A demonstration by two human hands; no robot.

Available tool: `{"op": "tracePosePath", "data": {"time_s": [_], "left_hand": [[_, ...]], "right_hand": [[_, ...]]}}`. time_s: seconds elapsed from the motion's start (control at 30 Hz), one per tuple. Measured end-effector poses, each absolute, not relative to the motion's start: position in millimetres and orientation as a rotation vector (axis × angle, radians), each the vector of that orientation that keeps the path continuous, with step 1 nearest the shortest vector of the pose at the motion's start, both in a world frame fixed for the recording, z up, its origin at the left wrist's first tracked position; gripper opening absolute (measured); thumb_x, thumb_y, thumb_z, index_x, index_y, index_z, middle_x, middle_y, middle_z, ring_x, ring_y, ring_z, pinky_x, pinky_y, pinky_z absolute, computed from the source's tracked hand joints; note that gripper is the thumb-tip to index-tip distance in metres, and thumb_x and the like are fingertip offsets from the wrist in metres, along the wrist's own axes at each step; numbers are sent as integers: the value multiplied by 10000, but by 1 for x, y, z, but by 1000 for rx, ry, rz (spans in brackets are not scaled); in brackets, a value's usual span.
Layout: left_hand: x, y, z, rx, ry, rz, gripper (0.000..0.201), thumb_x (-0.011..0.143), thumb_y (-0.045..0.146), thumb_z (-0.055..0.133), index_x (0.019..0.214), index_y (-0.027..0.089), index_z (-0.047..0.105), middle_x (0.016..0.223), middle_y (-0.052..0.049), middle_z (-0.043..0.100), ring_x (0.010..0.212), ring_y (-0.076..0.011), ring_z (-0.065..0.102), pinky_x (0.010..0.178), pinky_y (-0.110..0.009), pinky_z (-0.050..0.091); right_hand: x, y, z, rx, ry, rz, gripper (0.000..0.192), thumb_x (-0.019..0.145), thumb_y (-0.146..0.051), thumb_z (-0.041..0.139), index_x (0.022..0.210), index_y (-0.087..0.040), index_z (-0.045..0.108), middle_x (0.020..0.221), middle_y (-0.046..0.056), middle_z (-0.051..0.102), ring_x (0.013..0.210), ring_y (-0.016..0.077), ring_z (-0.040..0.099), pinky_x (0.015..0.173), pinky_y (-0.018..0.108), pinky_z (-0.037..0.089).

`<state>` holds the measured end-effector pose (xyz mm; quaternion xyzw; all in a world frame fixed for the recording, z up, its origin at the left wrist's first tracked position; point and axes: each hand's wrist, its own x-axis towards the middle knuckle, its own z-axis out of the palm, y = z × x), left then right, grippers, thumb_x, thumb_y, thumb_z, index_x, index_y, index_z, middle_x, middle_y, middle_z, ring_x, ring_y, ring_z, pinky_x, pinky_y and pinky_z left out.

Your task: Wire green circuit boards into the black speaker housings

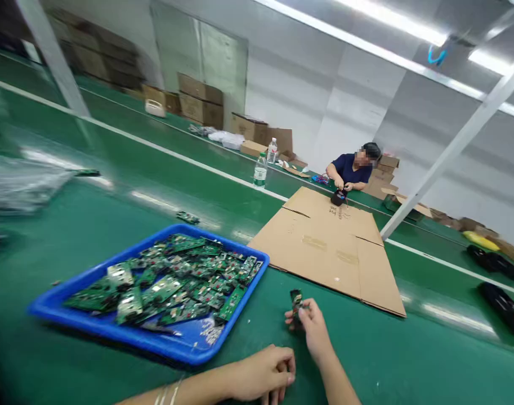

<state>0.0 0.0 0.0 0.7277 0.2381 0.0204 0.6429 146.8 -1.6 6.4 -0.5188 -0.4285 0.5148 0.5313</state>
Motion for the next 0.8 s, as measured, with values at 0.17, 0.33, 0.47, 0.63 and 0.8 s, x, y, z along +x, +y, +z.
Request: {"op": "tracePosePath", "data": {"time_s": [0.17, 0.33, 0.47, 0.63, 0.8], "left_hand": [[-2, -4, 2, 1657, 469, 43, 42, 772, 178, 450, 781, 166, 489, 549, 41, 557, 426, -81, 521, 454, -167, 392], [-8, -9, 7, 1616, 483, 89, 48, 774, 198, 448, 766, 171, 488, 499, 56, 521, 390, -73, 472, 415, -155, 340], [-8, -11, 0, 1559, 529, 132, 133, 754, 304, 521, 756, 178, 478, 522, 59, 518, 388, -56, 439, 426, -162, 353], [7, -9, -17, 1239, 715, 350, 500, 698, 616, 481, 955, 220, 317, 711, 33, 525, 443, -112, 546, 366, -205, 387], [16, 4, -20, 686, 770, 604, 769, 483, 733, 611, 986, 227, 323, 723, 17, 569, 586, -146, 607, 485, -252, 495]], "right_hand": [[138, -11, -5, -1335, -964, 1087, 471, 672, -612, 605, 769, -173, 465, 685, 44, 628, 597, 141, 581, 554, 264, 467], [136, -14, -5, -1362, -1021, 1069, 450, 715, -606, 566, 798, -174, 471, 699, 43, 627, 598, 137, 578, 560, 265, 468], [134, -16, -6, -1422, -1139, 1037, 435, 760, -602, 510, 809, -170, 486, 704, 48, 627, 624, 143, 580, 587, 269, 469], [132, -22, -2, -1434, -1281, 912, 378, 825, -544, 449, 789, -177, 531, 717, 42, 619, 651, 149, 577, 636, 284, 465], [129, -33, 10, -1419, -1615, 679, 280, 832, -440, 495, 841, -201, 641, 895, 62, 607, 871, 173, 562, 790, 302, 442]]}}
